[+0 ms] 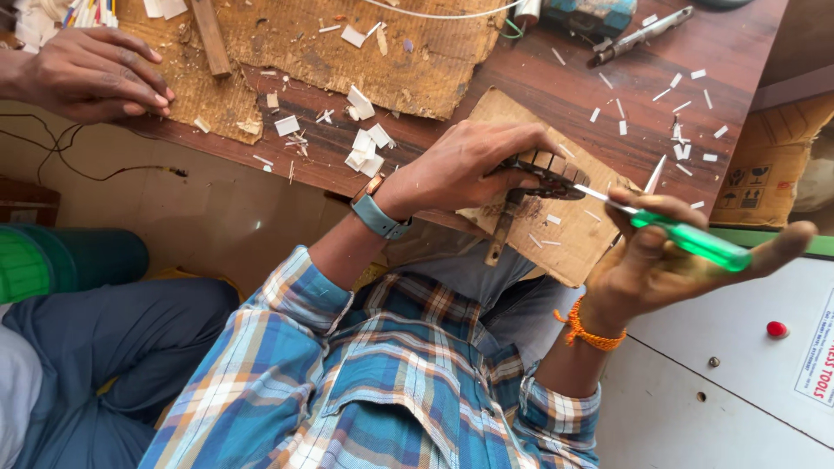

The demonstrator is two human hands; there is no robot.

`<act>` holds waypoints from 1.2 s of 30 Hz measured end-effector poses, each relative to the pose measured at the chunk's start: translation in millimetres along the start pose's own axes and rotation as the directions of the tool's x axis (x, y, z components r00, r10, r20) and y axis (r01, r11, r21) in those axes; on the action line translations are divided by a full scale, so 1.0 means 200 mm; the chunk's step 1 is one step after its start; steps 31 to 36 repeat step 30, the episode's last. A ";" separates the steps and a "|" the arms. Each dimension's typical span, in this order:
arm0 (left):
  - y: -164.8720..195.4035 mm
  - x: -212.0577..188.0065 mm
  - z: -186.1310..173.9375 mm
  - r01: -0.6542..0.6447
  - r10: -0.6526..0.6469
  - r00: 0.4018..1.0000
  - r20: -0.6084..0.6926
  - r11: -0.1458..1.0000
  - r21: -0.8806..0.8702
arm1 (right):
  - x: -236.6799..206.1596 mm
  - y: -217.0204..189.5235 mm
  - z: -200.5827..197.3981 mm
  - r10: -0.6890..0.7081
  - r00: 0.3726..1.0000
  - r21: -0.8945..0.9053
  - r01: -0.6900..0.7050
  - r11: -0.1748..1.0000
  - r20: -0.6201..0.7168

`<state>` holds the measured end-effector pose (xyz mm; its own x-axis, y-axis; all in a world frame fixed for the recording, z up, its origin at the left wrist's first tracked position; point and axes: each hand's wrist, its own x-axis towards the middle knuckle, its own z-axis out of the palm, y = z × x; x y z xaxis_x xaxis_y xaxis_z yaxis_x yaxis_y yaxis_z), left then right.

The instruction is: The person cuts small white insulating strips with scissors and inserts them into slots on a circular motor armature. They then use a green screwdriver to press the strips into place. The process repeats for multiple slots on the armature.

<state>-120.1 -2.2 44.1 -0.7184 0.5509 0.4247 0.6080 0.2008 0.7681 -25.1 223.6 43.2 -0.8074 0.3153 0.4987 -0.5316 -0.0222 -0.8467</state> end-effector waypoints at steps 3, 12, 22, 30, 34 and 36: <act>0.00 -0.03 0.01 -0.007 0.007 1.000 -0.005 1.000 0.022 | -0.01 0.01 -0.02 0.024 1.000 0.034 -0.024 0.999 0.015; 0.03 -0.06 0.02 -0.046 0.047 0.999 -0.023 0.998 0.035 | 0.02 0.04 -0.05 -0.015 0.984 -0.086 0.030 0.996 0.178; 0.04 -0.05 0.04 0.010 -0.009 1.000 -0.013 0.997 0.082 | -0.03 -0.10 0.15 -0.050 0.990 -0.235 0.081 0.969 0.136; 0.06 -0.07 0.00 0.092 -0.093 0.996 0.011 0.993 0.070 | -0.13 -0.06 0.20 -0.105 0.983 -0.303 0.148 0.941 0.151; 0.06 -0.07 0.00 0.092 -0.093 0.996 0.011 0.993 0.070 | -0.13 -0.06 0.20 -0.105 0.983 -0.303 0.148 0.941 0.151; 0.06 -0.07 0.00 0.092 -0.093 0.996 0.011 0.993 0.070 | -0.13 -0.06 0.20 -0.105 0.983 -0.303 0.148 0.941 0.151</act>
